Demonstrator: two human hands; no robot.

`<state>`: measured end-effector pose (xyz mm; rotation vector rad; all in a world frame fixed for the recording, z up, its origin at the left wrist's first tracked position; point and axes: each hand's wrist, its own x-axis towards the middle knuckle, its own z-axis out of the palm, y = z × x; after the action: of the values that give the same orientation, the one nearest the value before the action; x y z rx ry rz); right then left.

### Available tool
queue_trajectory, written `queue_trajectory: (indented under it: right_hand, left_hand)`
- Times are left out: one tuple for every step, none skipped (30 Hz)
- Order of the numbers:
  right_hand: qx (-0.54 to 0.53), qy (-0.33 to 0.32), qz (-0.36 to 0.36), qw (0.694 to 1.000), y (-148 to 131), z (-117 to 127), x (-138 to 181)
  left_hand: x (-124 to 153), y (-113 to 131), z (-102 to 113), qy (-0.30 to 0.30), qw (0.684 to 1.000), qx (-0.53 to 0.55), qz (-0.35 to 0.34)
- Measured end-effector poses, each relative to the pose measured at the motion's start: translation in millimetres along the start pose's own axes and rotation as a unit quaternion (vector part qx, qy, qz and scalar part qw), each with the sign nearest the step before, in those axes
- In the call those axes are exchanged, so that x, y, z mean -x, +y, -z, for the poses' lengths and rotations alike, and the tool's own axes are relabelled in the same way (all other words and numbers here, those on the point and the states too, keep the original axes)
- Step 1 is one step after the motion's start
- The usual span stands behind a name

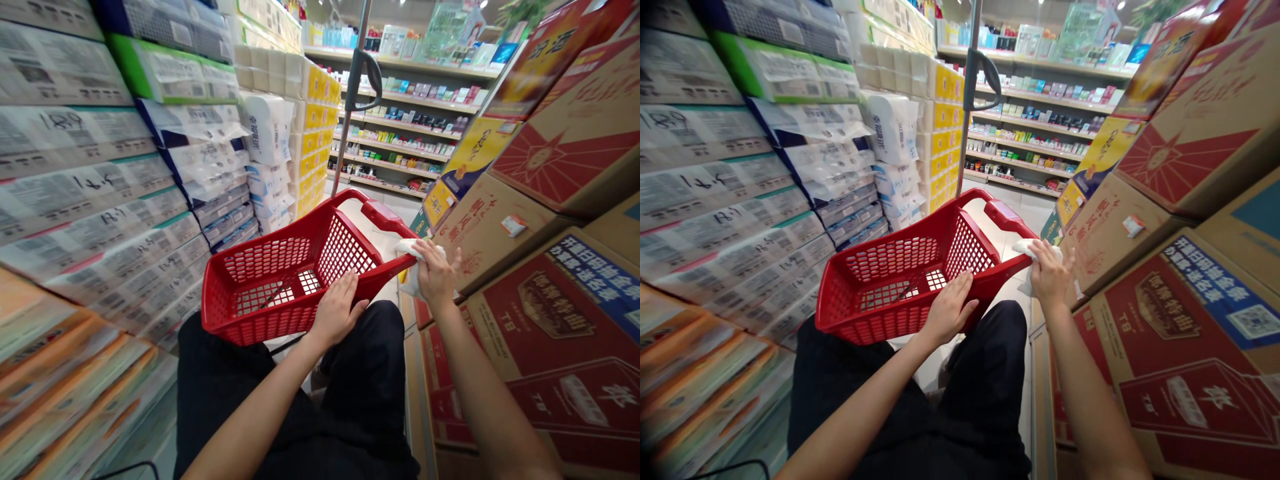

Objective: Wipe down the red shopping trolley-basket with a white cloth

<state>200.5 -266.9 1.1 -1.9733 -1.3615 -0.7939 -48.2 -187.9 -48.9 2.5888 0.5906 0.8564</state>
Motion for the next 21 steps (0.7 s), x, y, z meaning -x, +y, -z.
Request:
queue_trajectory:
  right_hand:
    - [0.002,0.006,-0.014,1.0,-6.6,-2.6,2.6]
    - [0.005,0.008,-0.021,1.0,-17.2,-5.4,7.3]
    - [0.009,0.008,-0.023,1.0,-31.0,-8.3,14.0]
    - [0.009,0.004,-0.019,1.0,-46.7,-11.2,22.0]
    - [0.006,-0.005,-0.009,1.0,-63.3,-13.9,30.8]
    - [-0.001,-0.017,0.006,1.0,-79.3,-16.3,39.7]
    - [-0.011,-0.033,0.021,0.999,-93.6,-18.0,48.1]
    - [-0.02,-0.049,0.037,0.998,-105.2,-19.1,55.2]
    - [-0.028,-0.062,0.05,0.996,-113.2,-19.2,60.7]
    - [-0.034,-0.072,0.063,0.995,-117.2,-18.4,64.0]
    - [-0.037,-0.081,0.077,0.993,-117.0,-16.7,65.1]
    - [-0.039,-0.088,0.094,0.991,-112.8,-14.1,63.8]
    - [-0.042,-0.095,0.115,0.988,-104.8,-10.8,60.3]
    - [-0.044,-0.1,0.136,0.985,-93.5,-7.0,54.9]
    - [-0.046,-0.103,0.155,0.982,-79.7,-3.2,47.9]
    - [-0.047,-0.1,0.166,0.98,-64.1,0.4,39.7]
    - [-0.045,-0.092,0.168,0.98,-47.7,3.6,30.9]
    - [-0.042,-0.078,0.161,0.983,-31.5,5.9,21.9]
    - [-0.039,-0.063,0.147,0.986,-16.8,7.2,13.4]
    - [-0.037,-0.048,0.128,0.99,-4.7,7.4,6.2]
    - [-0.036,-0.033,0.105,0.993,3.7,6.4,0.7]
  left_hand:
    - [0.4,0.0,-0.5,0.0,1.0,0.001,0.001]
    - [0.7,-0.1,-1.0,0.001,1.0,0.001,0.001]
    - [0.9,-0.1,-1.6,0.003,1.0,0.0,0.001]
    - [1.0,-0.2,-2.3,0.004,1.0,-0.001,0.0]
    - [1.1,-0.3,-2.9,0.006,1.0,-0.002,-0.001]
    - [1.2,-0.5,-3.5,0.007,1.0,-0.004,-0.003]
    - [1.3,-0.8,-4.0,0.008,1.0,-0.006,-0.005]
    - [1.4,-1.1,-4.4,0.008,1.0,-0.007,-0.006]
    - [1.5,-1.4,-4.6,0.007,1.0,-0.009,-0.008]
    - [1.6,-1.7,-4.7,0.006,1.0,-0.01,-0.009]
    - [1.6,-1.9,-4.6,0.004,1.0,-0.013,-0.009]
    - [1.5,-2.0,-4.3,0.003,1.0,-0.015,-0.009]
    - [1.4,-2.0,-4.0,0.002,1.0,-0.017,-0.009]
    - [1.1,-1.8,-3.6,0.002,1.0,-0.019,-0.009]
    - [0.8,-1.6,-3.2,0.001,1.0,-0.019,-0.008]
    - [0.5,-1.3,-2.8,0.001,1.0,-0.018,-0.006]
    - [0.2,-1.0,-2.4,0.0,1.0,-0.016,-0.005]
    - [0.0,-0.7,-2.2,0.0,1.0,-0.014,-0.003]
    - [-0.1,-0.4,-2.1,-0.001,1.0,-0.012,-0.002]
    - [-0.1,-0.3,-2.2,-0.001,1.0,-0.01,-0.001]
    - [0.1,-0.2,-2.5,-0.001,1.0,-0.009,0.0]
